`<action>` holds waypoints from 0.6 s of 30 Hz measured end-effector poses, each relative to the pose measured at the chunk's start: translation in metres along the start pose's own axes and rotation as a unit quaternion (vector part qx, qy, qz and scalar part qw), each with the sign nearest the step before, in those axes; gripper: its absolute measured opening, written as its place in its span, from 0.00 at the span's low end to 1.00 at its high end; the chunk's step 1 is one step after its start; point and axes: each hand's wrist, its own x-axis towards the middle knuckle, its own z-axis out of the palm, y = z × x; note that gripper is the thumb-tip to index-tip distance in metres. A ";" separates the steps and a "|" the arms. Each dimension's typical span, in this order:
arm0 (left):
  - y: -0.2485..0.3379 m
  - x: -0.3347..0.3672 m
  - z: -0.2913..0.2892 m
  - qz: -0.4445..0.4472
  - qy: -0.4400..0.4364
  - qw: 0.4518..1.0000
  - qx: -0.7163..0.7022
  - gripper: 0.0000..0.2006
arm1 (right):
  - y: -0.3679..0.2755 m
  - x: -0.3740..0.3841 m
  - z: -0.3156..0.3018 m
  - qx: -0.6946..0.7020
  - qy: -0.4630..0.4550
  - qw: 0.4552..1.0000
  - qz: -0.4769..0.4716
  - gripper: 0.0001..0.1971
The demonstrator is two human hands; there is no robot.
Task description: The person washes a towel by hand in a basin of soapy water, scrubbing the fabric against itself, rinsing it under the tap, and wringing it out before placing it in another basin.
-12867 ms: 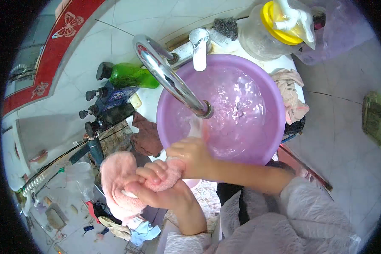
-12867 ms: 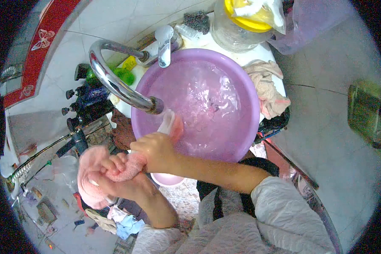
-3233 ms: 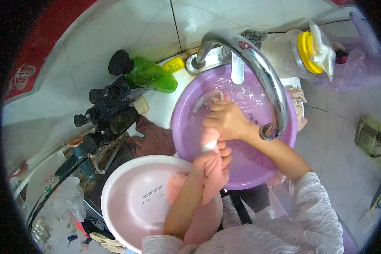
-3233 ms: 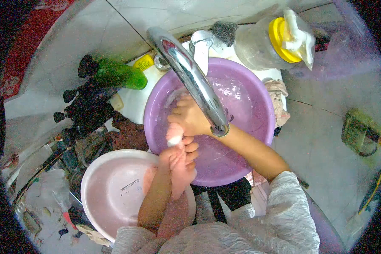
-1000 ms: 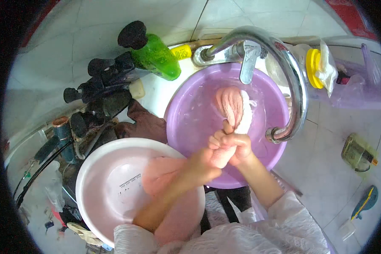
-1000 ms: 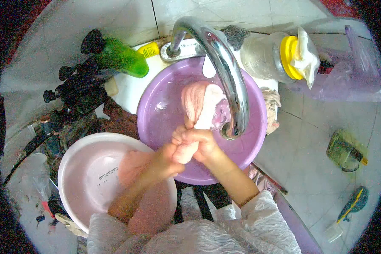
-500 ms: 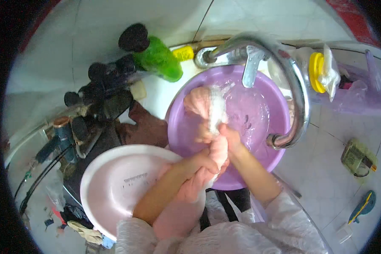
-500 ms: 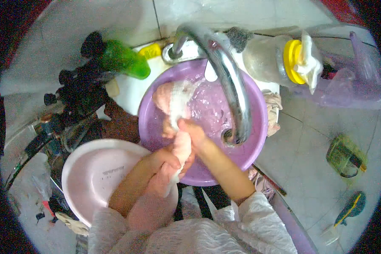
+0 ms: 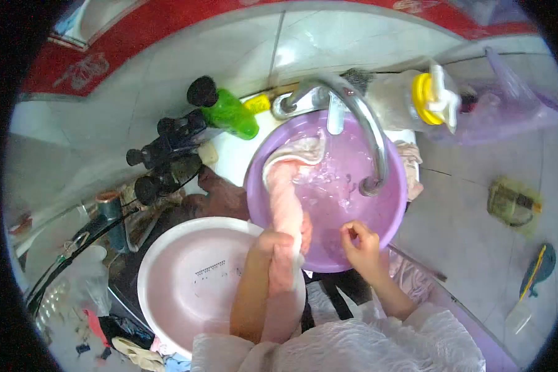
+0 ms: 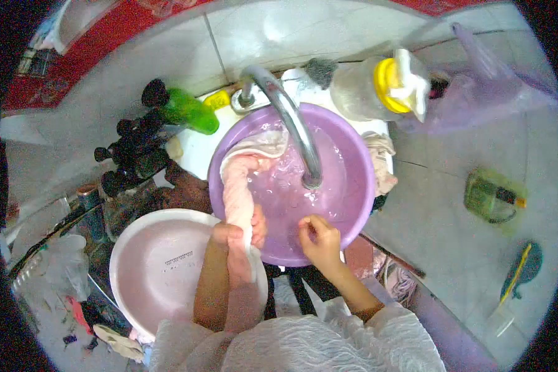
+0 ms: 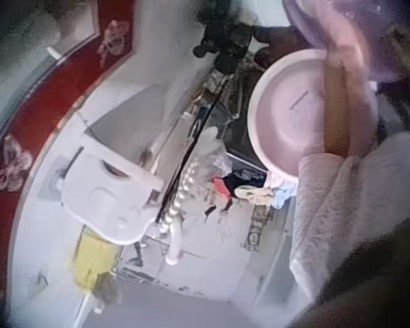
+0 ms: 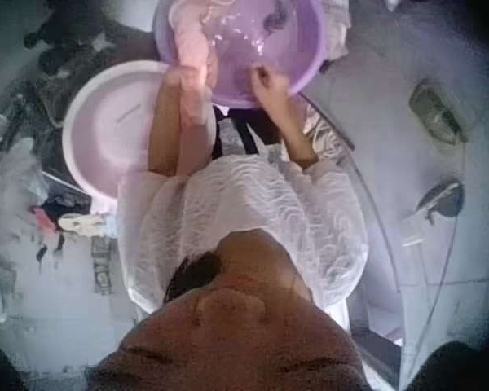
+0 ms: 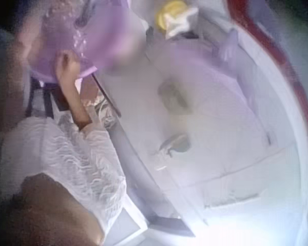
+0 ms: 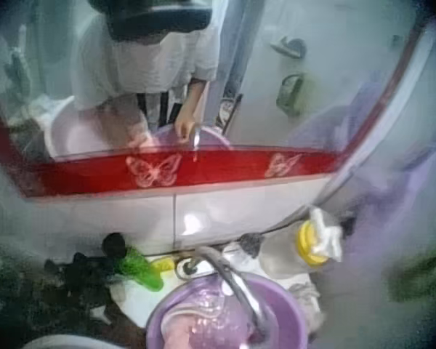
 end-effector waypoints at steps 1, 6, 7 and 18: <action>0.002 0.002 0.004 -0.001 -0.002 1.000 0.006 0.20 | 0.000 -0.006 -0.004 0.000 0.009 1.000 -0.004 0.02; 0.000 0.004 0.010 0.058 0.003 0.997 0.046 0.19 | -0.007 -0.042 0.003 0.005 -0.149 0.989 -0.004 0.09; -0.001 -0.003 0.007 0.068 0.037 0.996 0.042 0.24 | -0.010 -0.043 0.007 -0.019 -0.142 0.989 -0.040 0.09; -0.015 -0.003 -0.011 0.129 0.230 0.958 0.114 0.21 | -0.044 -0.046 0.034 -0.026 -0.246 0.969 0.009 0.30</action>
